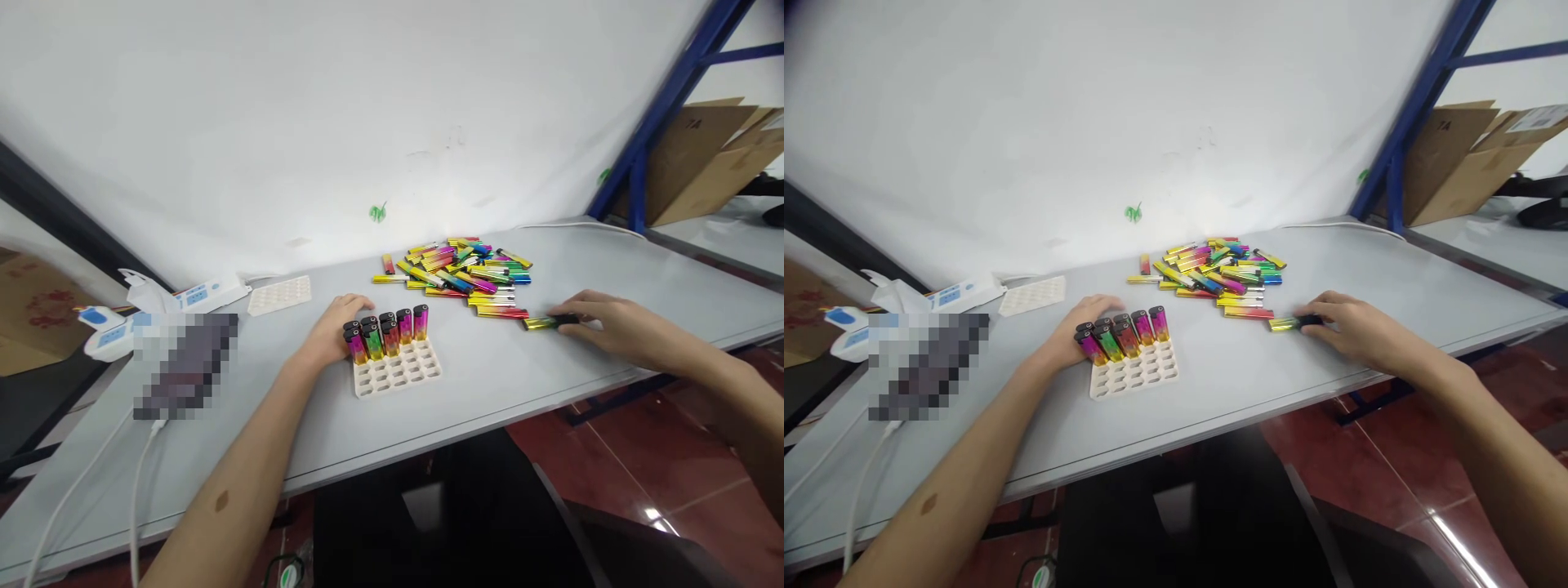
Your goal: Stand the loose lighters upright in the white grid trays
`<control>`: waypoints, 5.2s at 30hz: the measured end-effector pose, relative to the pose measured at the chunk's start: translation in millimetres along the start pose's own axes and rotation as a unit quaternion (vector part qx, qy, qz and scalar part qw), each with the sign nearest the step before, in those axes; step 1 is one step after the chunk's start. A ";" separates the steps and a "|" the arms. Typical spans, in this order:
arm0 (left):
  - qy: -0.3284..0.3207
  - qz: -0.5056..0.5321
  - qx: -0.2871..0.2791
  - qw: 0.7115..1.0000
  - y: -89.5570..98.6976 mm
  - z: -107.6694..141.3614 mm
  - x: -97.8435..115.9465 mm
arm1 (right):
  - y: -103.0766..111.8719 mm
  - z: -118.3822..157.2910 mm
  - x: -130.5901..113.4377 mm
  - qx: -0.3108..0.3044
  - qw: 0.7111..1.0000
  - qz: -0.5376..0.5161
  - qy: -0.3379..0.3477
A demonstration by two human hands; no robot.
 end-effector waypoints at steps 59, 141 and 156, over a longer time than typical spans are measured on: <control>-0.006 -0.002 0.000 1.000 5.4 1.6 6.7 | -70.8 -109.8 -181.5 -0.139 0.783 -0.599 -0.092; -0.004 -0.010 -0.013 1.000 0.2 0.7 1.6 | -31.0 -76.4 -191.1 0.048 0.904 -0.283 0.318; 0.011 -0.013 -0.021 1.000 3.8 0.8 7.0 | -14.1 -77.9 -92.0 0.083 0.992 -0.011 0.097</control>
Point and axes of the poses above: each hand's wrist, its own z-axis away from the middle knuckle, its own y-axis out of the back of the hand, x = y × z, the point moved 2 cm from there along -z, towards the middle knuckle, and after that the axes turned 4 degrees about -y, right-handed, at the moved point
